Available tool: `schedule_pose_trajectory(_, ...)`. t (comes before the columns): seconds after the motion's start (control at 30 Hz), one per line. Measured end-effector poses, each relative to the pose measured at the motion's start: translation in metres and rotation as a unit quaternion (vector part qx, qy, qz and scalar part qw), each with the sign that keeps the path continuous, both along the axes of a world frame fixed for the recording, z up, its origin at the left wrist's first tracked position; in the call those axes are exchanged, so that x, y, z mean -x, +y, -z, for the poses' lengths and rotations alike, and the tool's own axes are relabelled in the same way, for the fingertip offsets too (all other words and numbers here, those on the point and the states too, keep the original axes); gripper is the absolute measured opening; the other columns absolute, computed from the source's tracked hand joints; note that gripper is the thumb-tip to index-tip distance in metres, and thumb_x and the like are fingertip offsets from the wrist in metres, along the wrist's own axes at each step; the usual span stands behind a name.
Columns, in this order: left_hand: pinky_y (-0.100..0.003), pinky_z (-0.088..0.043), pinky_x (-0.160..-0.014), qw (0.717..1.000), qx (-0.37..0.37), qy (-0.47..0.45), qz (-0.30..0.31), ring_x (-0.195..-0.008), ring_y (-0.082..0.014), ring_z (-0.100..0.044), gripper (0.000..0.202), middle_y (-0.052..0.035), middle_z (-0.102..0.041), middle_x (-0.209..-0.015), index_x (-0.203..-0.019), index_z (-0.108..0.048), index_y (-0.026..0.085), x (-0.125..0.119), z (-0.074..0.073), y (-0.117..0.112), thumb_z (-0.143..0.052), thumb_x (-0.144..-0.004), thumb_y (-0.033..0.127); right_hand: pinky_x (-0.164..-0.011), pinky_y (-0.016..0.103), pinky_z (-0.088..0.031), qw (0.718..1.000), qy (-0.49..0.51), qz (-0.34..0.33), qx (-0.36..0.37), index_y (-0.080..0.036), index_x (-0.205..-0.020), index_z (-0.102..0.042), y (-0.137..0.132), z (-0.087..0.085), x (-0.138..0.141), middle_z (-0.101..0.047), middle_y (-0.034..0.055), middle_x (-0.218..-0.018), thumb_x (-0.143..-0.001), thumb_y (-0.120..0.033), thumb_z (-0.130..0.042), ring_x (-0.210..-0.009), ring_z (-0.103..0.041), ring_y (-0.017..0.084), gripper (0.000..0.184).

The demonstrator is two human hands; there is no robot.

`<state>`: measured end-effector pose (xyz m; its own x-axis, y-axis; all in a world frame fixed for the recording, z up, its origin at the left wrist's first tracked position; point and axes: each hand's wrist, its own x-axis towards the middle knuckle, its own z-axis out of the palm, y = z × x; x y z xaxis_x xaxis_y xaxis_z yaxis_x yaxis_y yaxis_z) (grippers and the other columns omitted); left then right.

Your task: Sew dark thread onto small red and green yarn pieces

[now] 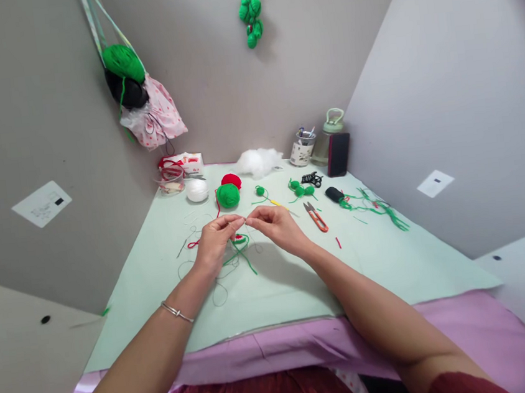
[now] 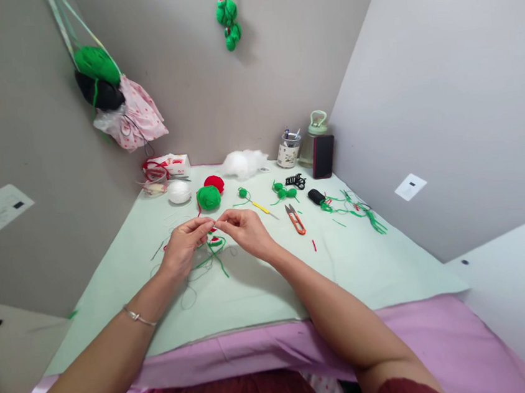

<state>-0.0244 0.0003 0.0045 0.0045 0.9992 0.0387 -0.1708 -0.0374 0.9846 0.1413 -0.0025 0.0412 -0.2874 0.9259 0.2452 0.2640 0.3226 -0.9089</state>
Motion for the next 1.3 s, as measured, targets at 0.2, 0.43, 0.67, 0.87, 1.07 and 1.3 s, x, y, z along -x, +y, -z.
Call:
schedule_pose_trajectory(0.2, -0.024, -0.038, -0.06, 1.0, -0.018, 0.014, 0.01, -0.059, -0.0095, -0.042, 0.022, 0.003, -0.054, -0.063, -0.083, -0.072, 0.02, 0.002, 0.0, -0.001, -0.077, -0.072, 0.039, -0.048, 0.024, -0.022, 1.0, -0.021, -0.006, 0.004, -0.015, -0.073, -0.064, 0.0, 0.002, -0.001, -0.043, -0.0041, -0.054, -0.085, -0.045, -0.062, -0.051, -0.03, 0.008, 0.032)
schedule_pose_trajectory(0.43, -0.026, -0.045, -0.076, 0.994, -0.094, 0.05, -0.009, -0.081, -0.0131, -0.056, 0.016, -0.0012, -0.063, -0.1, -0.081, -0.072, 0.021, 0.002, -0.002, -0.002, -0.074, -0.074, 0.036, -0.06, 0.025, -0.041, 0.994, -0.081, 0.031, -0.064, -0.016, -0.103, -0.072, 0.01, -0.005, -0.022, -0.068, 0.0076, -0.098, -0.093, -0.049, -0.05, -0.062, -0.05, 0.011, 0.042)
schedule_pose_trajectory(0.67, -0.03, -0.046, -0.091, 0.983, -0.158, 0.096, -0.003, -0.106, -0.0204, -0.058, 0.016, -0.005, -0.06, -0.109, -0.082, -0.07, 0.02, 0.001, 0.0, -0.005, -0.069, -0.08, 0.036, -0.06, 0.024, -0.044, 0.987, 0.016, -0.153, 0.056, -0.012, -0.118, -0.066, -0.001, -0.014, -0.012, -0.066, 0.0039, -0.079, -0.094, -0.043, -0.051, -0.063, -0.054, 0.011, 0.042)
schedule_pose_trajectory(0.87, -0.026, -0.045, -0.085, 0.991, -0.121, 0.049, 0.015, -0.095, -0.016, -0.059, 0.018, -0.0028, -0.062, -0.102, -0.08, -0.066, 0.018, -0.001, -0.002, -0.004, -0.071, -0.079, 0.035, -0.059, 0.024, -0.045, 0.983, 0.015, -0.161, 0.089, -0.011, -0.084, -0.066, 0.003, -0.001, -0.007, -0.065, 0.0041, -0.073, -0.09, -0.045, -0.057, -0.062, -0.056, 0.011, 0.035)
schedule_pose_trajectory(1.07, -0.028, -0.045, -0.078, 0.99, -0.069, 0.015, 0.121, -0.083, -0.0153, -0.06, 0.039, -0.0045, -0.066, -0.095, -0.114, -0.061, 0.021, -0.007, -0.008, -0.011, -0.054, -0.091, 0.051, -0.054, 0.023, -0.041, 0.99, 0.053, -0.104, 0.076, -0.013, -0.078, -0.069, 0.002, -0.002, -0.006, -0.06, 0.0002, -0.06, -0.084, -0.046, -0.064, -0.054, -0.051, 0.01, 0.034)
schedule_pose_trajectory(1.3, -0.026, -0.038, -0.068, 0.968, -0.062, 0.098, 0.221, -0.066, -0.0118, -0.049, 0.036, -0.0001, -0.055, -0.069, -0.093, -0.07, 0.018, 0.0, -0.013, -0.01, -0.053, -0.092, 0.049, -0.06, 0.02, -0.045, 0.964, 0.251, -0.029, 0.088, -0.019, -0.085, -0.071, 0.019, -0.017, -0.036, -0.068, 0.0035, -0.087, -0.08, -0.041, -0.071, -0.08, -0.059, 0.012, 0.023)
